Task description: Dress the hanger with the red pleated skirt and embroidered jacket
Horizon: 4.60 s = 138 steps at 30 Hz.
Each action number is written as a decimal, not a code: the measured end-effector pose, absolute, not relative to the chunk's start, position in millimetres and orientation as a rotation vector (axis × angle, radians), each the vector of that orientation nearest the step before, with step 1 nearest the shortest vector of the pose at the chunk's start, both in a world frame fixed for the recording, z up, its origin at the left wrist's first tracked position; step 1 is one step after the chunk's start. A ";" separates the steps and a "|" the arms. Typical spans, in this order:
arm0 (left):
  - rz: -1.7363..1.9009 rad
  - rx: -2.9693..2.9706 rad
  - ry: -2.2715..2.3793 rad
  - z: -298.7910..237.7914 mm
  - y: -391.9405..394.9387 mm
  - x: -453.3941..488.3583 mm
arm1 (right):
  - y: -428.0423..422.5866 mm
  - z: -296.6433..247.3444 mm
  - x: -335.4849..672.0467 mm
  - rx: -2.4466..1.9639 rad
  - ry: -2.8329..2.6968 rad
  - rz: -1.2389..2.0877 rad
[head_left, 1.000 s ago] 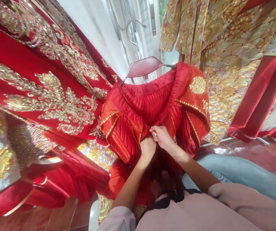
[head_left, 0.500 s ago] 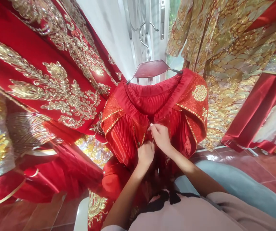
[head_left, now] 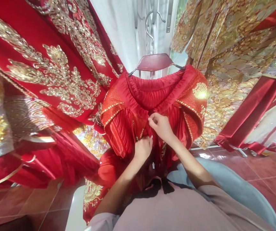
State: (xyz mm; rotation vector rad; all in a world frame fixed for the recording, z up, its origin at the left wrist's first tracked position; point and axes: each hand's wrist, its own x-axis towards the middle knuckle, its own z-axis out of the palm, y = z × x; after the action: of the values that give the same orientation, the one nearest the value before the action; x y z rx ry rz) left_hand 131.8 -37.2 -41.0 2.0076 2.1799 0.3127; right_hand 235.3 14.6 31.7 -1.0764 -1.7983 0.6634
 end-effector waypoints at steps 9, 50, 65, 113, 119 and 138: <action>0.986 1.719 1.799 -28.0 -25.0 110.6 | -17.9 -10.0 250.9 -1.026 -1.925 0.811; 1.330 1.697 1.356 -17.4 -22.0 124.4 | -12.7 4.4 237.0 -0.910 -1.110 1.195; 1.319 1.493 1.085 -29.6 -14.8 116.8 | -17.1 6.7 245.9 -0.744 -0.941 1.585; 1.656 0.973 0.621 166.1 5.6 111.5 | 58.0 136.5 304.5 -1.036 -2.046 -0.103; 1.887 1.144 0.759 148.2 50.9 31.2 | 83.8 132.3 323.9 -1.117 -1.964 -0.305; 2.058 1.940 1.374 101.4 56.2 41.0 | 64.8 112.4 313.0 -1.062 -2.235 0.004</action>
State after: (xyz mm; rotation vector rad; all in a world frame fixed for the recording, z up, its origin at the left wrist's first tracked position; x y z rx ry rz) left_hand 41.0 56.2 101.4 1.9402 1.3740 2.0582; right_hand 313.0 64.8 112.4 -1.0620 -2.2355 0.0039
